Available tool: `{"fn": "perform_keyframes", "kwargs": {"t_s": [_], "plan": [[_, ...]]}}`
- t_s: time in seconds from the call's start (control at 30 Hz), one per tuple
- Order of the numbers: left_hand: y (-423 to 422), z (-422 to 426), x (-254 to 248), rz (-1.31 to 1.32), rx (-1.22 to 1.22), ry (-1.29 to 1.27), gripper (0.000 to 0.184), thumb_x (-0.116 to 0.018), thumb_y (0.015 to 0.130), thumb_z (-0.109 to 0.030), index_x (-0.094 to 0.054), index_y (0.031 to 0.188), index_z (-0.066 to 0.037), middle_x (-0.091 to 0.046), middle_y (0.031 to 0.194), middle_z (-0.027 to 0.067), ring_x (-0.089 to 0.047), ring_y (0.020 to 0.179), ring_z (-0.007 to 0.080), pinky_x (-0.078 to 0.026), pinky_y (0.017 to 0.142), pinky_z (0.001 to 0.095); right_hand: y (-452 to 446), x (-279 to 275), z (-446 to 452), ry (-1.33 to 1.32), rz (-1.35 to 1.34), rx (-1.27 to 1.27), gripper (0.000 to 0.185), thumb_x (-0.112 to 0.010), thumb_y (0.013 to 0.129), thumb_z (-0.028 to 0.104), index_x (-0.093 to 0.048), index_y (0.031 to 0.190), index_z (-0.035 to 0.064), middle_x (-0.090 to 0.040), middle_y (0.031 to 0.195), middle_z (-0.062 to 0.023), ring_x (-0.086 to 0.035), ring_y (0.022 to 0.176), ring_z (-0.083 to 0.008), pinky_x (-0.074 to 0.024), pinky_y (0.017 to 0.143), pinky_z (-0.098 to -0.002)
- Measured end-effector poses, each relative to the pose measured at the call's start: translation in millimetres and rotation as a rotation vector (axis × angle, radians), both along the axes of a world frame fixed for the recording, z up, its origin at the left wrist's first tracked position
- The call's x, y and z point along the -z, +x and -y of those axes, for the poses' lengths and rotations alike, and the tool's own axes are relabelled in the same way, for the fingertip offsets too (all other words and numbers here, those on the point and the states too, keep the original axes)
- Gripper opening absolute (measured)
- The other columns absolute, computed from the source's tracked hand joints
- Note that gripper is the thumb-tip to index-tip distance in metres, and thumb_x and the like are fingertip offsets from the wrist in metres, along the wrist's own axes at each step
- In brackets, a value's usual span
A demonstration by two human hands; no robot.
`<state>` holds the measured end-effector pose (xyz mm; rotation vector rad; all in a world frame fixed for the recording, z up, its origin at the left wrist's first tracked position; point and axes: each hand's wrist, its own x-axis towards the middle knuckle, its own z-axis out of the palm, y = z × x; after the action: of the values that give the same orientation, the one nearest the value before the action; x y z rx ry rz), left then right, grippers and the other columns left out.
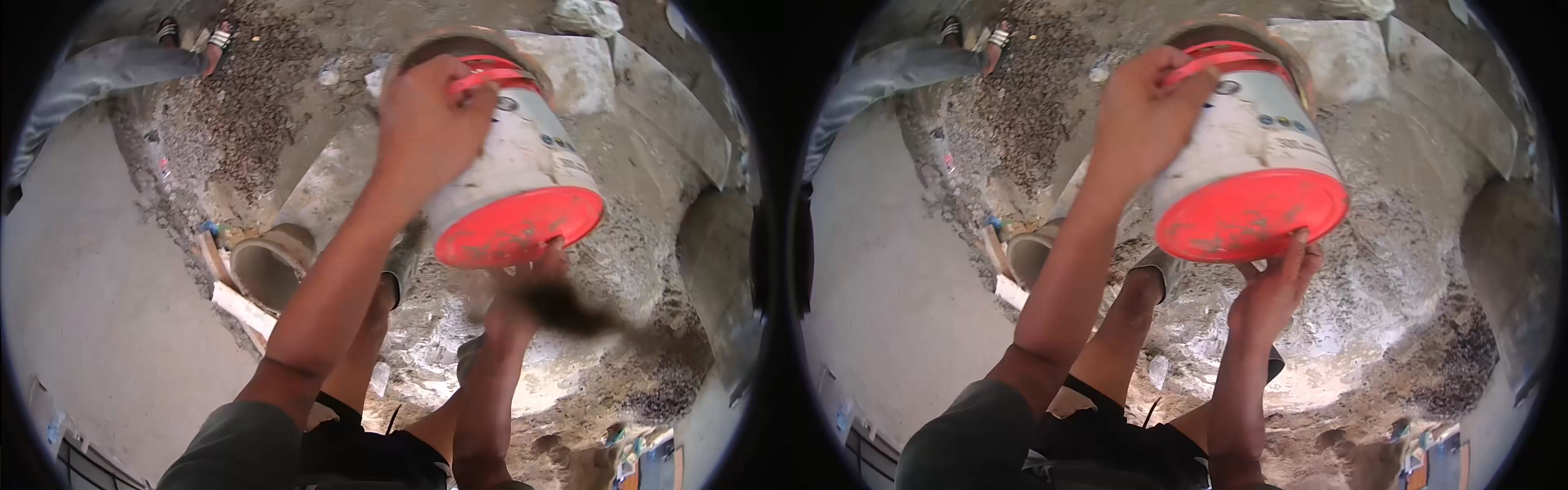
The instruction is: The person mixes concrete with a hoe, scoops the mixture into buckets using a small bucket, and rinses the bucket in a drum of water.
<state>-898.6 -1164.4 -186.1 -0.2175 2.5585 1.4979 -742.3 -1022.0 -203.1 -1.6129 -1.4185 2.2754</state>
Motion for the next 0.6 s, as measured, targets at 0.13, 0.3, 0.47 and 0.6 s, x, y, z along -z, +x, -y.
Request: {"fn": "perform_keyframes", "kwargs": {"t_s": [0.13,0.3,0.47,0.6], "plan": [[-7,24,-6,0.230,-0.248,0.488,0.014,-0.064,0.097,-0.015,-0.066,0.088,-0.005,-0.066,0.077,0.0009,-0.055,0.061,0.0046,-0.046,0.058,0.0227,-2,-32,-9,0.352,-0.249,-0.145,0.027,-0.068,0.096,0.015,-0.055,0.116,0.0023,-0.054,0.110,-0.0059,-0.050,0.094,-0.0116,-0.0441,0.081,-0.0258],[47,-40,-55,0.182,-0.211,0.364,0.014,-0.063,0.098,-0.017,-0.061,0.091,-0.006,-0.065,0.079,0.0011,-0.056,0.068,0.0054,-0.046,0.063,0.0232,39,-34,-71,0.354,-0.402,-0.070,0.028,-0.063,0.097,0.010,-0.055,0.122,0.0008,-0.053,0.113,-0.0073,-0.051,0.102,-0.0130,-0.0436,0.087,-0.0284],[139,-205,-37,0.193,0.076,0.231,0.014,-0.072,0.091,-0.007,-0.058,0.091,-0.006,-0.046,0.072,-0.0091,-0.034,0.064,-0.0008,-0.026,0.058,0.0166,148,47,-193,-0.145,-0.231,0.245,0.035,-0.048,0.106,0.024,-0.050,0.136,0.0075,-0.053,0.130,-0.0082,-0.053,0.116,-0.0144,-0.0437,0.099,-0.0330],[223,-351,67,0.493,0.381,0.319,0.016,-0.072,0.090,-0.004,-0.056,0.087,-0.005,-0.045,0.068,-0.0088,-0.035,0.062,-0.0017,-0.028,0.055,0.0177,241,113,-340,-0.258,-0.158,0.483,0.059,-0.028,0.107,0.049,-0.037,0.150,0.0100,-0.046,0.148,-0.0067,-0.043,0.137,-0.0230,-0.0314,0.114,-0.0409]]}}
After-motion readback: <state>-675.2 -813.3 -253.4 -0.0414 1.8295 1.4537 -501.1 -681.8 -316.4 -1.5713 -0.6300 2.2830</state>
